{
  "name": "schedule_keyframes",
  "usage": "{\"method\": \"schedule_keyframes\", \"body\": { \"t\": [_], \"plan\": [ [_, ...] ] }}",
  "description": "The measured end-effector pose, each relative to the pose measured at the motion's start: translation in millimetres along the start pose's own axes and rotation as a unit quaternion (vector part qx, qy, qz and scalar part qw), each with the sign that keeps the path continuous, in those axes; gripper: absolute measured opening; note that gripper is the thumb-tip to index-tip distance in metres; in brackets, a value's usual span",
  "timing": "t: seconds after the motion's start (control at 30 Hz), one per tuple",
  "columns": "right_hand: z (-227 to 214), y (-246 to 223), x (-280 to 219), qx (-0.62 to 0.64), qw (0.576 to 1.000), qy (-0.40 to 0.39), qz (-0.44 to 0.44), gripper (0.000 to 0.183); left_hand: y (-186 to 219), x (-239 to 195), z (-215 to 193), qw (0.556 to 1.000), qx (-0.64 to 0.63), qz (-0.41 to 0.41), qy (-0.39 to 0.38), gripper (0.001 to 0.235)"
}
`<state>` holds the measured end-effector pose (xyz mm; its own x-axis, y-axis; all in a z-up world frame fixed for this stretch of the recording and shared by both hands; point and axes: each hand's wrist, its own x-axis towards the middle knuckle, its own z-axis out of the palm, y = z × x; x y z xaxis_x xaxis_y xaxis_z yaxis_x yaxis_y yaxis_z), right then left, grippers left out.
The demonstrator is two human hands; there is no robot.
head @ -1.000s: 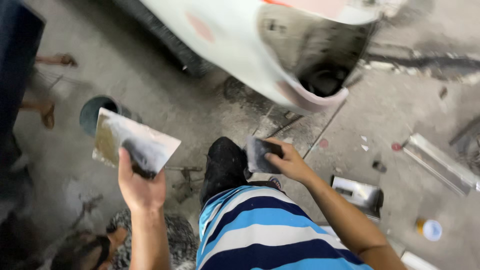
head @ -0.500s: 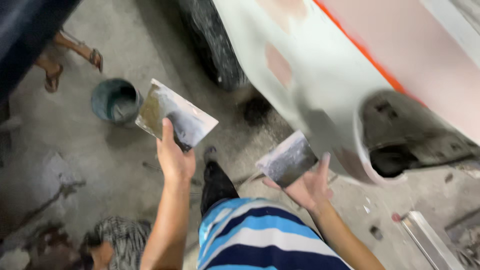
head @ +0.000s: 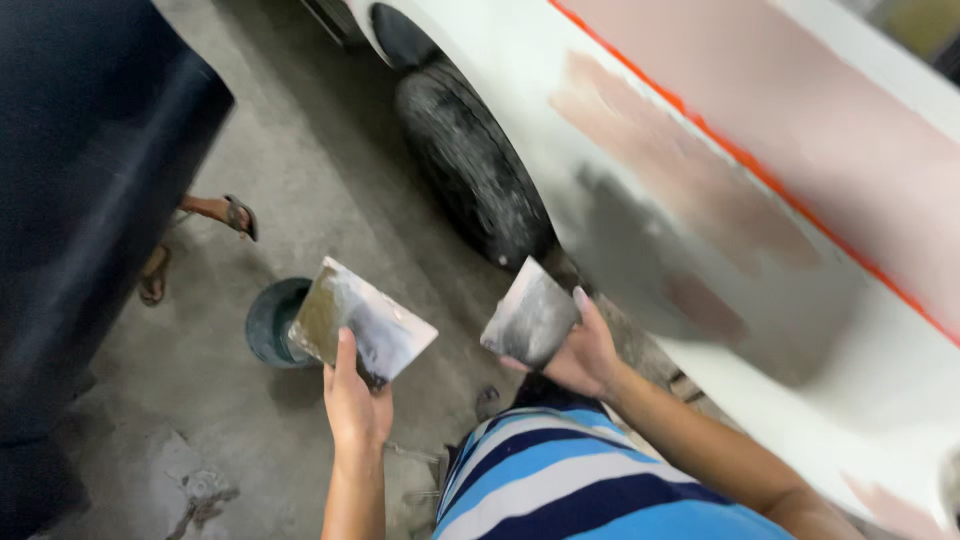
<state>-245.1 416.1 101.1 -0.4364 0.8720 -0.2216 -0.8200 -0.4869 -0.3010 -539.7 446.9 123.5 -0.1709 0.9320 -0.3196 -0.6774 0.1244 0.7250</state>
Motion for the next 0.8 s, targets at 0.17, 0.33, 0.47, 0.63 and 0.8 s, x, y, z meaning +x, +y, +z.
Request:
{"method": "schedule_keyframes", "body": {
  "t": [0.17, 0.33, 0.47, 0.63, 0.8],
  "plan": [
    [18, -12, 75, 0.021, 0.986, -0.117, 0.117, 0.084, 15, 35, -17, 0.999, -0.003, 0.052, 0.014, 0.045],
    [3, -19, 174, -0.307, 0.945, 0.057, 0.099, 0.067, 33, 107, -34, 0.997, 0.007, 0.073, 0.022, 0.042],
    [-15, -45, 256, -0.477, 0.866, 0.117, 0.095, 0.062, 49, 196, -33, 0.993, 0.019, 0.109, 0.031, 0.041],
    [-4, -80, 369, -0.599, 0.794, 0.1, 0.025, 0.055, 82, 322, -2, 0.99, 0.067, 0.121, 0.0, 0.043],
    [89, -119, 449, -0.646, 0.756, -0.056, -0.093, 0.046, 139, 435, 71, 0.982, 0.099, 0.151, -0.052, 0.046]
  ]
}}
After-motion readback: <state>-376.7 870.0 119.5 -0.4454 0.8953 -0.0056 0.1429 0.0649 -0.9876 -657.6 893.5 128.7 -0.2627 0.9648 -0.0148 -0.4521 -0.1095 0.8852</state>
